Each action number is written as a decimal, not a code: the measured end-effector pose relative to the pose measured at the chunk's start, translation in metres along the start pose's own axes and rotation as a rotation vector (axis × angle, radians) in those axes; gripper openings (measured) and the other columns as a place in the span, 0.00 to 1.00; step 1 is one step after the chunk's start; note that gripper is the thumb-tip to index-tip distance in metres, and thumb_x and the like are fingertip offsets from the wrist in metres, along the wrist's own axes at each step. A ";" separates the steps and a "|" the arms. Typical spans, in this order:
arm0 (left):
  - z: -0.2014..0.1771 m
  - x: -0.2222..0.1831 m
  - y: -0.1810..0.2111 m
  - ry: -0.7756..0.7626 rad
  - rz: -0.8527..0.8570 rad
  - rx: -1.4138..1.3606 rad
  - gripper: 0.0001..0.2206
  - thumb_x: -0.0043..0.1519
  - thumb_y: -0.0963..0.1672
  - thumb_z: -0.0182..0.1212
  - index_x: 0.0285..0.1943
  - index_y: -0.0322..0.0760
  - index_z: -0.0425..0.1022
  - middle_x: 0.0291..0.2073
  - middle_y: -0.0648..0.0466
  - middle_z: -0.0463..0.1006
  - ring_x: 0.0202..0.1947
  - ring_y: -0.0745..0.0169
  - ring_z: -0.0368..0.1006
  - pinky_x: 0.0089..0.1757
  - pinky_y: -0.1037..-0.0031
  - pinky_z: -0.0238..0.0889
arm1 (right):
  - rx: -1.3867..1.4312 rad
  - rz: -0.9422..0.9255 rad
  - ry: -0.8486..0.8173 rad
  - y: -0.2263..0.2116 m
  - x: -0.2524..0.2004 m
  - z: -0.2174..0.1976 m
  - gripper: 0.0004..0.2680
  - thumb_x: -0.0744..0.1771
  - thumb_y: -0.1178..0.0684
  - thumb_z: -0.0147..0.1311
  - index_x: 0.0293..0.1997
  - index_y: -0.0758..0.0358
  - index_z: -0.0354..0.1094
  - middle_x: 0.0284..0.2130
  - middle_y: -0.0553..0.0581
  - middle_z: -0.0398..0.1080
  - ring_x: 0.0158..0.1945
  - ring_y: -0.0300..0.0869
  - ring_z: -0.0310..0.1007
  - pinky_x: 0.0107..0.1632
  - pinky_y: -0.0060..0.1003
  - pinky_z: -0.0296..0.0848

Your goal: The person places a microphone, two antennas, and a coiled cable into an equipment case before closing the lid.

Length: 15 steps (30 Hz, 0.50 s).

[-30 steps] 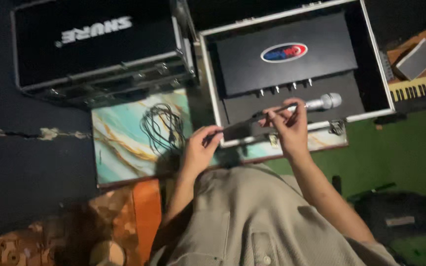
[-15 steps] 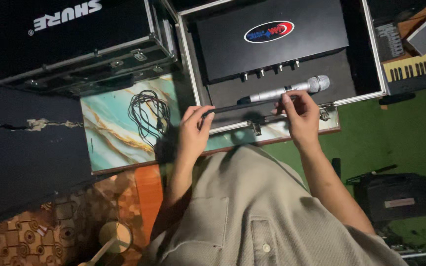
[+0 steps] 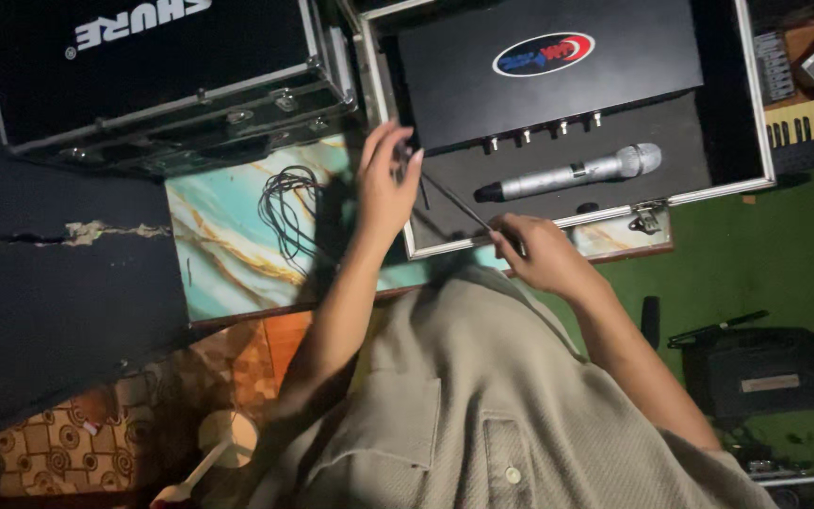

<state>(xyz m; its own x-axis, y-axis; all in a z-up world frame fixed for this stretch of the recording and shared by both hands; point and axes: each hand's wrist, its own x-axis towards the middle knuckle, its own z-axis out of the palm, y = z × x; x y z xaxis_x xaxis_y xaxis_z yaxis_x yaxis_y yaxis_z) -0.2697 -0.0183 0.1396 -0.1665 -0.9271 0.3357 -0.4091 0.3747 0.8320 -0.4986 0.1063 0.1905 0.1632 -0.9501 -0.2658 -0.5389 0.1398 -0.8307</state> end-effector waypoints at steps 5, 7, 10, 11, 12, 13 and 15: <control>0.020 0.042 -0.041 -0.085 0.114 0.233 0.15 0.67 0.44 0.64 0.62 0.35 0.74 0.74 0.44 0.60 0.70 0.41 0.65 0.68 0.48 0.52 | -0.113 -0.213 0.139 -0.003 0.041 0.039 0.08 0.69 0.53 0.52 0.46 0.69 0.68 0.30 0.68 0.76 0.35 0.61 0.77 0.39 0.53 0.73; 0.023 0.052 -0.055 -0.151 0.137 0.386 0.17 0.69 0.46 0.61 0.64 0.33 0.73 0.76 0.44 0.54 0.73 0.42 0.59 0.70 0.42 0.42 | -0.121 -0.210 0.184 0.001 0.061 0.056 0.08 0.69 0.53 0.52 0.46 0.69 0.66 0.31 0.69 0.76 0.37 0.64 0.76 0.39 0.55 0.73; 0.022 0.067 -0.067 -0.260 0.140 0.590 0.21 0.70 0.46 0.55 0.69 0.29 0.69 0.78 0.44 0.47 0.77 0.43 0.45 0.69 0.39 0.34 | -0.165 -0.127 0.156 0.009 0.090 0.080 0.08 0.69 0.52 0.52 0.44 0.69 0.66 0.31 0.71 0.75 0.38 0.65 0.75 0.42 0.57 0.72; 0.021 0.070 -0.069 -0.301 0.118 0.625 0.22 0.69 0.46 0.55 0.70 0.29 0.67 0.78 0.45 0.45 0.78 0.43 0.41 0.69 0.39 0.33 | -0.193 -0.108 0.147 0.011 0.101 0.087 0.09 0.69 0.51 0.53 0.45 0.69 0.65 0.31 0.72 0.75 0.38 0.67 0.75 0.42 0.58 0.72; 0.021 0.073 -0.069 -0.342 0.093 0.659 0.23 0.68 0.45 0.54 0.71 0.28 0.66 0.78 0.47 0.44 0.78 0.44 0.37 0.68 0.39 0.32 | -0.222 -0.088 0.137 0.013 0.109 0.095 0.10 0.68 0.51 0.53 0.45 0.70 0.65 0.31 0.74 0.74 0.38 0.68 0.75 0.43 0.59 0.71; 0.021 0.074 -0.069 -0.344 0.089 0.651 0.24 0.67 0.44 0.55 0.72 0.28 0.65 0.78 0.47 0.44 0.78 0.43 0.36 0.69 0.40 0.33 | -0.250 -0.068 0.127 0.015 0.117 0.101 0.10 0.68 0.51 0.53 0.46 0.70 0.64 0.31 0.76 0.74 0.38 0.69 0.74 0.44 0.60 0.71; 0.022 0.071 -0.069 -0.349 0.066 0.637 0.27 0.63 0.42 0.55 0.73 0.28 0.63 0.79 0.49 0.43 0.79 0.42 0.34 0.70 0.43 0.35 | -0.287 -0.023 0.114 0.017 0.125 0.111 0.13 0.65 0.53 0.53 0.50 0.71 0.62 0.32 0.77 0.74 0.38 0.70 0.74 0.44 0.61 0.71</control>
<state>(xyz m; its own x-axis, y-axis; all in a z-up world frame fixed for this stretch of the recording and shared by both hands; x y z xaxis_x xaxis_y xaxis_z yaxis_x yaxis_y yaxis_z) -0.2727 -0.1097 0.0960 -0.4422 -0.8878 0.1276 -0.8132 0.4568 0.3607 -0.3955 0.0213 0.0885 0.0927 -0.9795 -0.1788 -0.7503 0.0493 -0.6592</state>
